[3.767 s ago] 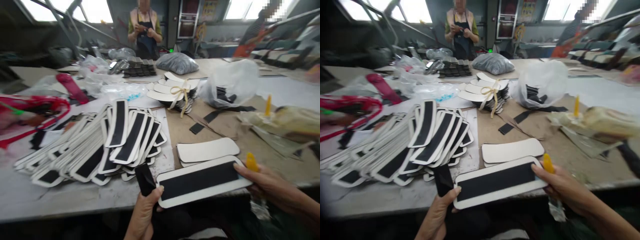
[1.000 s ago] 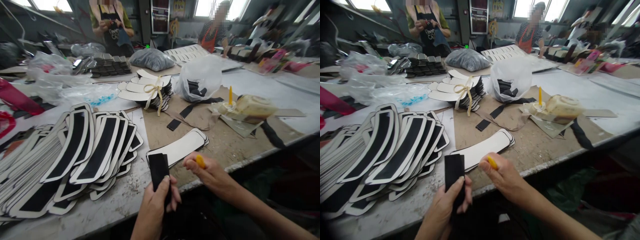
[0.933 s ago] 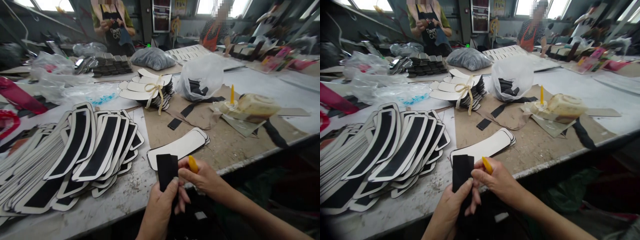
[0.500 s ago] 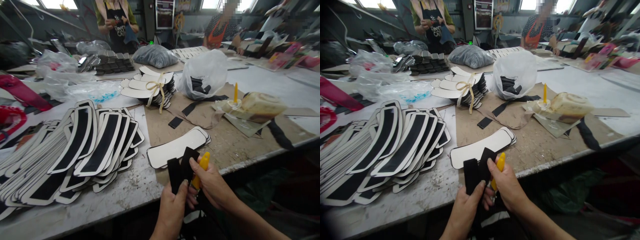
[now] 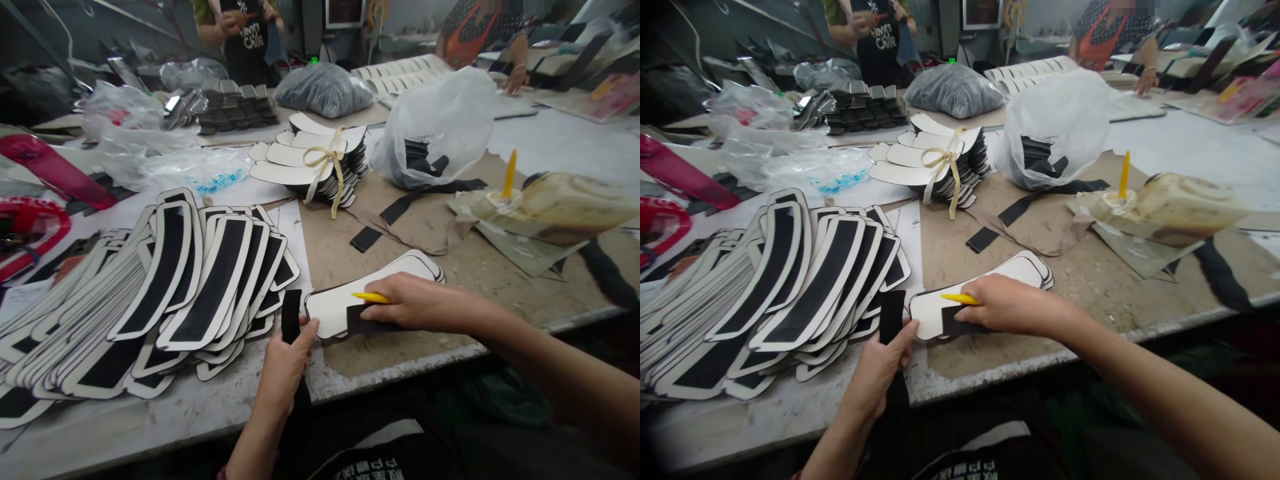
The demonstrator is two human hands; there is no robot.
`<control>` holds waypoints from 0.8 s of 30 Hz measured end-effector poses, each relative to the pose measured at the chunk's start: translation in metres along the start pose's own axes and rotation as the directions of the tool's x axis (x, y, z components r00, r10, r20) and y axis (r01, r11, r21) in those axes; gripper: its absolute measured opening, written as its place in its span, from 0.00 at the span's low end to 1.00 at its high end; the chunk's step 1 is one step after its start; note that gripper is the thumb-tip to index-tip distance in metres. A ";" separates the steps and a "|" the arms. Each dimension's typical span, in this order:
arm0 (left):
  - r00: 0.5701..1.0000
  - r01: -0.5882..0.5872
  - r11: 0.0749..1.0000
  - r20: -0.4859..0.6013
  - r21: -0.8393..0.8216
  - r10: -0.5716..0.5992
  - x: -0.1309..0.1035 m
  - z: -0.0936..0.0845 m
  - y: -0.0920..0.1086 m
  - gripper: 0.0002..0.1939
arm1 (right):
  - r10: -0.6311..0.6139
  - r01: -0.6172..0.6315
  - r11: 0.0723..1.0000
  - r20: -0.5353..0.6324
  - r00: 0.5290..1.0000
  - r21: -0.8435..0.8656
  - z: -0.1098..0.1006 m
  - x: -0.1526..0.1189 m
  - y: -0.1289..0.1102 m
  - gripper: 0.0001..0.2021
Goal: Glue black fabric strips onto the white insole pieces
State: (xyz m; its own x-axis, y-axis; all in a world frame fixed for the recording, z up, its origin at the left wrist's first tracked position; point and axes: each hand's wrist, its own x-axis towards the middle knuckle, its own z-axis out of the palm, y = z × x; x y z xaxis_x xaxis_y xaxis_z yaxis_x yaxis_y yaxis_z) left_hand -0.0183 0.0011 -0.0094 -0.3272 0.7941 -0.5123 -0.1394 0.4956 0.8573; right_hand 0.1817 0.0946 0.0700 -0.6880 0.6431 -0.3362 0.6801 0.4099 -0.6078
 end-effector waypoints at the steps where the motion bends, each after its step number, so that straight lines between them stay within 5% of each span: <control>1: 0.999 0.007 1.000 0.034 0.002 -0.007 0.003 0.001 0.001 0.21 | -0.010 0.011 1.000 0.066 0.998 -0.016 0.003 0.016 -0.005 0.09; 4: 0.995 0.003 1.000 0.102 0.001 -0.003 0.009 0.000 0.001 0.18 | -0.020 0.035 0.996 0.194 0.981 -0.076 0.011 0.054 -0.013 0.11; 8: 0.990 0.018 1.000 0.143 -0.007 -0.016 0.013 -0.005 0.001 0.16 | 0.036 0.014 0.971 0.204 0.978 -0.237 0.021 0.078 -0.014 0.13; 24: 0.996 0.083 0.995 0.033 0.049 -0.084 0.022 0.005 0.005 0.17 | 0.049 0.012 0.944 0.176 0.983 -0.331 0.025 0.081 -0.017 0.14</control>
State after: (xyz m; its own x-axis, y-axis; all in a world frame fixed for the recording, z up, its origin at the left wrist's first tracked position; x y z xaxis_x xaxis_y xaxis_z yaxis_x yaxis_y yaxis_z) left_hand -0.0215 0.0229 -0.0168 -0.2836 0.7605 -0.5841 -0.1200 0.5762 0.8084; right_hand 0.1086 0.1234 0.0350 -0.6878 0.5383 -0.4869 0.7169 0.6088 -0.3397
